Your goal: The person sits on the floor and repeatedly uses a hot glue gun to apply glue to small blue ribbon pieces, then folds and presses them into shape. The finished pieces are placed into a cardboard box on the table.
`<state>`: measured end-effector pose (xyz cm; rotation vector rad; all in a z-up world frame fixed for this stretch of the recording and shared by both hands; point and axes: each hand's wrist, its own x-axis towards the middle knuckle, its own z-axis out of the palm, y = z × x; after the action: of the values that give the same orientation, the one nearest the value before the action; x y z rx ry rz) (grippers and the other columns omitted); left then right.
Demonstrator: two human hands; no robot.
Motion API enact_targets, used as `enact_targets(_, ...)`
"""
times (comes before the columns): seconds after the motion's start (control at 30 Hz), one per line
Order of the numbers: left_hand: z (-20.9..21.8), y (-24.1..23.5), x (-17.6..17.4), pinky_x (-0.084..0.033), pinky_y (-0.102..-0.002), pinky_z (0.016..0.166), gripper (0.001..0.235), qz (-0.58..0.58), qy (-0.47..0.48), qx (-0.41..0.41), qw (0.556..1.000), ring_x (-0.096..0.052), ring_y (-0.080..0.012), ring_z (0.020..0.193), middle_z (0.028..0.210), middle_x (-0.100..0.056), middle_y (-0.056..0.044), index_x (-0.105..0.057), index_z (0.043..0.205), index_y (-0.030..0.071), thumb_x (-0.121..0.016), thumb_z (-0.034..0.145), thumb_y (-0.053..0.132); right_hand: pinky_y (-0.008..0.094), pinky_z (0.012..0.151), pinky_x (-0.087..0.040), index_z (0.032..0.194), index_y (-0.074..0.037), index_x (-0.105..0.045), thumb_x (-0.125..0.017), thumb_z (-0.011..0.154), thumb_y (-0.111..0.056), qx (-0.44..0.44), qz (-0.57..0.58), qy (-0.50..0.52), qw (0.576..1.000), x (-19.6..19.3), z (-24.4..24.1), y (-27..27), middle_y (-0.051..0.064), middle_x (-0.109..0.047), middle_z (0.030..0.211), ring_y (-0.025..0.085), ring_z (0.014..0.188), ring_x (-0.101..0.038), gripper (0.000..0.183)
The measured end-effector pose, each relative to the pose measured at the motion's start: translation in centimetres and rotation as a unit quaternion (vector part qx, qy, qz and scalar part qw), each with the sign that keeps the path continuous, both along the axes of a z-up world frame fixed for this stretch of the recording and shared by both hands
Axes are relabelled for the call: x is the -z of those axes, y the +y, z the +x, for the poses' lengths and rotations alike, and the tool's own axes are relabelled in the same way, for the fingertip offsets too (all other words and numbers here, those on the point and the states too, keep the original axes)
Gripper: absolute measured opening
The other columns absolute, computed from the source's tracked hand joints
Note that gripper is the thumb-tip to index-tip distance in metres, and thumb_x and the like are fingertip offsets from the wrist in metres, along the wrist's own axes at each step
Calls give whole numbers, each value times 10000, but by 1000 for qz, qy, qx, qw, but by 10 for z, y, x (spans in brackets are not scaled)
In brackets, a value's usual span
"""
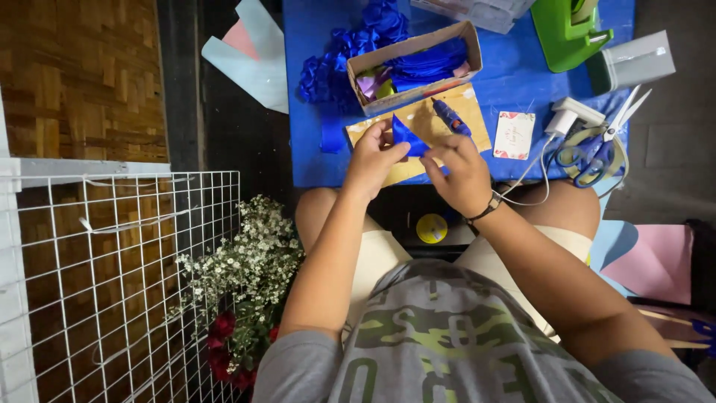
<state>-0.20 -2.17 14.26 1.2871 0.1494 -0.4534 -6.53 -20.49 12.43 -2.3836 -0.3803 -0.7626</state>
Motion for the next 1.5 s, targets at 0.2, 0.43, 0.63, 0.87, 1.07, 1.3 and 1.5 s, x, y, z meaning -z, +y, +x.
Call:
enact_targets(0.2,-3,-6,-2,-671,-419,752,541,-52,-43,-22,997,-745,-291,831,937,-634,-167,-561,1354,-19,-713,839,-88,339,557,-461,1014,-52,-656,-802,922,-42,13,234,143,962,-40,4,10,73,-499,867,244,686,-591,173)
enact_targets(0.43,-2,-6,-1,-674,-442,768,494,-60,-90,-18,994,-753,-302,830,941,-652,-179,-583,1310,0,-695,842,-110,316,592,-526,1048,-19,-725,-760,926,-34,24,329,270,905,-44,11,12,114,-594,925,235,751,-682,128)
enact_targets(0.63,-3,-5,-16,-670,-389,763,485,-37,-114,-22,993,-750,-263,829,934,-660,-158,-585,1292,7,-707,833,-94,300,625,-514,1027,-54,-761,-796,921,-90,31,321,281,904,-38,13,9,104,-629,876,191,770,-663,117)
enact_targets(0.87,-7,-5,-29,-663,-328,716,487,-6,-141,-24,990,-746,-210,811,933,-672,-125,-585,1287,32,-727,832,-66,221,538,-455,951,-23,-728,-763,947,-45,10,379,308,873,-49,14,7,53,-586,698,86,649,-569,42)
enact_targets(1.07,-13,-6,-37,-623,-280,751,664,-84,-125,-42,988,-705,-159,882,1006,-647,-89,-546,1394,67,-831,803,-34,211,505,-453,907,-2,-684,-698,974,5,-30,435,327,838,-63,12,8,70,-589,624,109,563,-586,69)
enact_targets(1.3,-14,-7,-47,-581,-211,685,644,-104,-99,-76,987,-673,-106,799,953,-620,-56,-526,1413,68,-754,833,-94,343,704,-562,1206,13,-533,-583,931,96,-112,410,276,862,-79,3,2,169,-623,882,203,760,-661,292)
enact_targets(1.5,-14,-4,-59,-584,-226,649,703,-137,-65,-60,987,-662,-119,750,918,-619,-50,-532,1429,63,-735,793,-158,411,757,-571,1121,-70,-729,-721,948,-27,-132,21,-25,991,-75,14,-14,153,-611,1157,328,963,-665,179)
